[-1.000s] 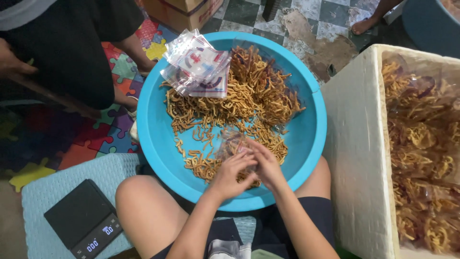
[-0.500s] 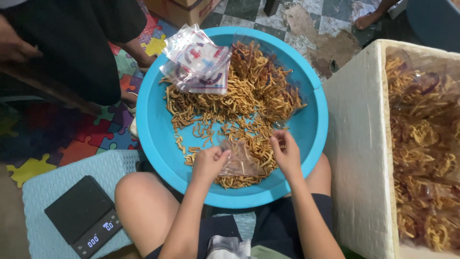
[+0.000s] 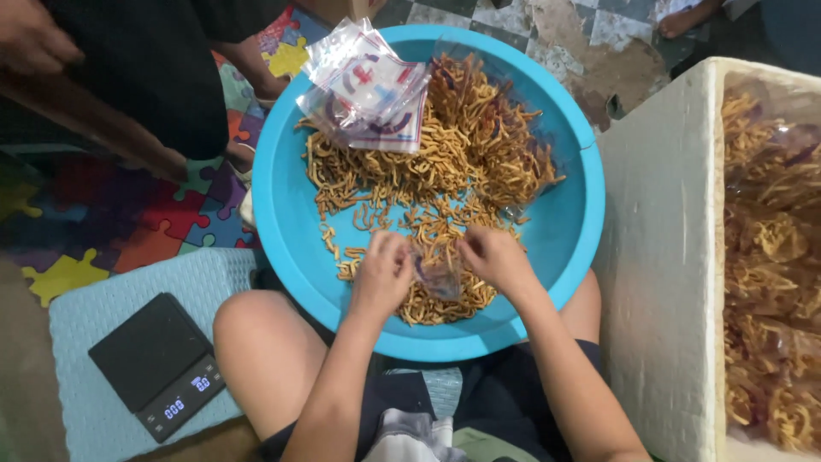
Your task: A person is manually bagging noodle-like snacks by scooping them from a large basin into small plastic bags and then weighing each bag on a digital scale.
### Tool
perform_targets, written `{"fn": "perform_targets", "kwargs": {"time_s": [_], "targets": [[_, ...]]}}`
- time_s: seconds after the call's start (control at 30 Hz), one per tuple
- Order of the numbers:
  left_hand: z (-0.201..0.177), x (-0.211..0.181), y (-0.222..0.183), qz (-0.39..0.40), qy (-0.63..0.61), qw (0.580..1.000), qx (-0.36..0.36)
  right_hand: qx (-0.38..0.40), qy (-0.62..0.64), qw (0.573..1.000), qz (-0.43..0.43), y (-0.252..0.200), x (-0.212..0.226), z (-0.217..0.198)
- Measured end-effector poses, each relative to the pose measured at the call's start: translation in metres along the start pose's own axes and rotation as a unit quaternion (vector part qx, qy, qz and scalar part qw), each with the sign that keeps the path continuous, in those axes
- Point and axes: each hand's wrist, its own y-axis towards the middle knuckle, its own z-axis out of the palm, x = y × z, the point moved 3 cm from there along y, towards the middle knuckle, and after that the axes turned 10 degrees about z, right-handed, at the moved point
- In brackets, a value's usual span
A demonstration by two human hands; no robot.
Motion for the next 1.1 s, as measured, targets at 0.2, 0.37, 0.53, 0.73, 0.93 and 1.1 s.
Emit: {"fn": "perform_targets", "kwargs": {"time_s": [0.2, 0.37, 0.53, 0.73, 0.93, 1.1], "targets": [[-0.018, -0.013, 0.014, 0.039, 0.001, 0.996, 0.076, -0.020, 0.057, 0.998, 0.003, 0.034, 0.016, -0.013], [-0.042, 0.018, 0.013, -0.113, -0.012, 0.993, -0.042, 0.082, 0.017, 0.993, 0.082, 0.082, -0.082, 0.078], [-0.040, 0.023, 0.014, -0.112, -0.006, 0.988, -0.110, 0.240, -0.199, 0.942, 0.123, 0.016, 0.000, 0.083], [-0.039, 0.004, 0.020, -0.139, -0.036, 0.989, -0.041, 0.308, -0.266, 0.913, 0.027, -0.003, 0.001, 0.095], [-0.031, 0.005, 0.021, -0.128, -0.043, 0.990, -0.026, 0.331, -0.177, 0.925, 0.066, 0.011, 0.007, 0.090], [-0.032, 0.005, 0.021, -0.113, -0.039, 0.993, -0.005, 0.347, -0.353, 0.869, 0.010, 0.027, -0.016, 0.155]]}}
